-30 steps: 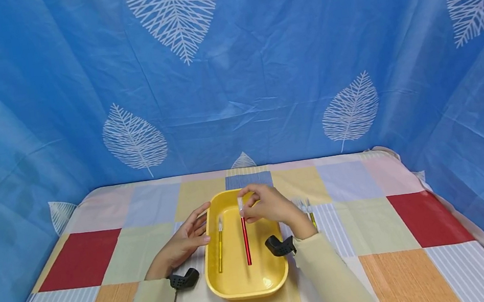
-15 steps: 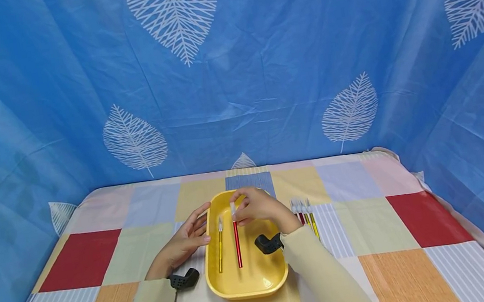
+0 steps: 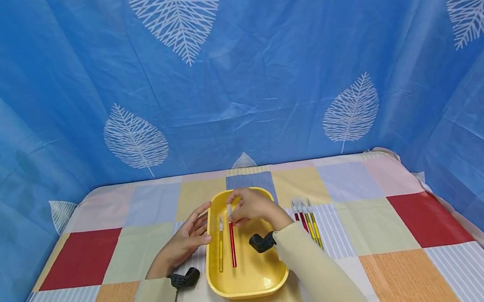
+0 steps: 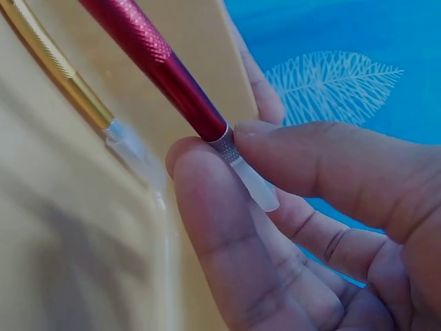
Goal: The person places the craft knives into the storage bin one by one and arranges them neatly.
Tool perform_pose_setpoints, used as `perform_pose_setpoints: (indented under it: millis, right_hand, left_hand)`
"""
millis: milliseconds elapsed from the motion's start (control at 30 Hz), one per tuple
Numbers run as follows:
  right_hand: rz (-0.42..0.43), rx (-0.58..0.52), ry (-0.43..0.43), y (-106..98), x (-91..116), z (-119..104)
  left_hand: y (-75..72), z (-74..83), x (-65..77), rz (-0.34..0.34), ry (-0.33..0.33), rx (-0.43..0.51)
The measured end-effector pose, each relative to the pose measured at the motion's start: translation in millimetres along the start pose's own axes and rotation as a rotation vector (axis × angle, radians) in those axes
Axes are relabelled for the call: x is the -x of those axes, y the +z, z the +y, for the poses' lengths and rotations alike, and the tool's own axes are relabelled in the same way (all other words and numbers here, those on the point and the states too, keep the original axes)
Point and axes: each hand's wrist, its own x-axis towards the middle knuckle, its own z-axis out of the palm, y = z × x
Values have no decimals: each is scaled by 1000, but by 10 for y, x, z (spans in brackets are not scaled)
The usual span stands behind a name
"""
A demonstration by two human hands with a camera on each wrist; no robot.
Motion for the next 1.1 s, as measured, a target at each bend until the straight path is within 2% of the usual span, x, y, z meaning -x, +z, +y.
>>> perform_pose_setpoints:
  millis: [333, 800, 1100]
  right_hand:
    - [-5, 41, 59, 87, -111, 25]
    - [6, 84, 141, 215, -244, 30]
    - [13, 92, 145, 285, -285, 38]
  left_hand:
    - [-12, -22, 4, 4, 1, -9]
    - [-23, -48, -6, -24, 29, 2]
    - [-26, -31, -8, -24, 26, 10]
